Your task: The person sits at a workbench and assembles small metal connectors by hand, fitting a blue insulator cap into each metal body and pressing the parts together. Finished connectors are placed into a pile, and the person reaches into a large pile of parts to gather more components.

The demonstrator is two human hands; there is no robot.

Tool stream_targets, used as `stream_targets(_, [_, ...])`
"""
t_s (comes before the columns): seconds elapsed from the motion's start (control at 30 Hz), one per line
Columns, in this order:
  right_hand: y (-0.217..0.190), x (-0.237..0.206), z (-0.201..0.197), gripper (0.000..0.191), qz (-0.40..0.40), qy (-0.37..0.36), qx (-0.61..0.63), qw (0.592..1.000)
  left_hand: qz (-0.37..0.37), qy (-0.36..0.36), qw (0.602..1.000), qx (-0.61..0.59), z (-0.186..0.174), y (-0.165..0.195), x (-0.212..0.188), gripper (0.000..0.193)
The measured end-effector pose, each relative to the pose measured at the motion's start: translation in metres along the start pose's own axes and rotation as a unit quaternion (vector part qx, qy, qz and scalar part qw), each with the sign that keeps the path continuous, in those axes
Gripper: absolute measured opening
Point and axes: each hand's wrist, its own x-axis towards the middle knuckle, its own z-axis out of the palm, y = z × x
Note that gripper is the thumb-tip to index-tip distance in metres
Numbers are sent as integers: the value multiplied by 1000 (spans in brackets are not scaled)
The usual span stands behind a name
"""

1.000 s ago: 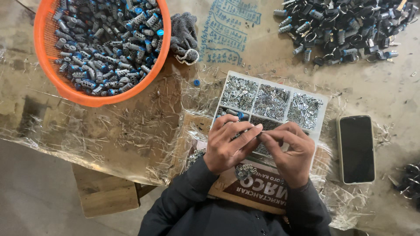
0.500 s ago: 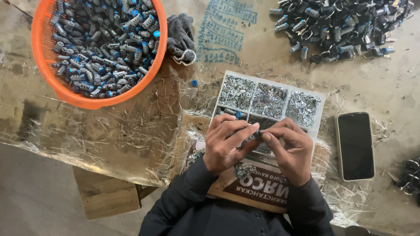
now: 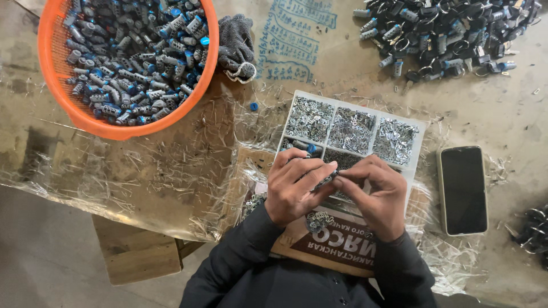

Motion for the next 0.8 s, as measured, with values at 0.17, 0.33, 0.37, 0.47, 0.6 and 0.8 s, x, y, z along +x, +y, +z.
stream_targets(0.17, [-9, 4, -6, 17, 21, 56, 68, 996, -10, -5, 1000, -14, -1, 1, 2, 37])
stream_targets(0.33, [-15, 13, 5, 14, -134, 16, -405, 904, -34, -18, 999, -21, 0, 4, 4, 37])
stream_targets(0.37, [-16, 14, 5, 13, -128, 23, -402, 906, -30, -25, 999, -24, 1, 5, 5, 38])
stream_targets(0.47, [-19, 11, 0, 9, -117, 70, -382, 914, -29, -35, 999, -30, 4, 10, 9, 37])
stream_targets(0.6, [-24, 6, -9, 9, -141, 137, -324, 926, -20, -27, 999, 5, 7, 15, 13, 35])
stream_targets(0.8, [-19, 3, -12, 9, -92, 86, -153, 980, -24, -25, 999, -24, 8, 15, 8, 35])
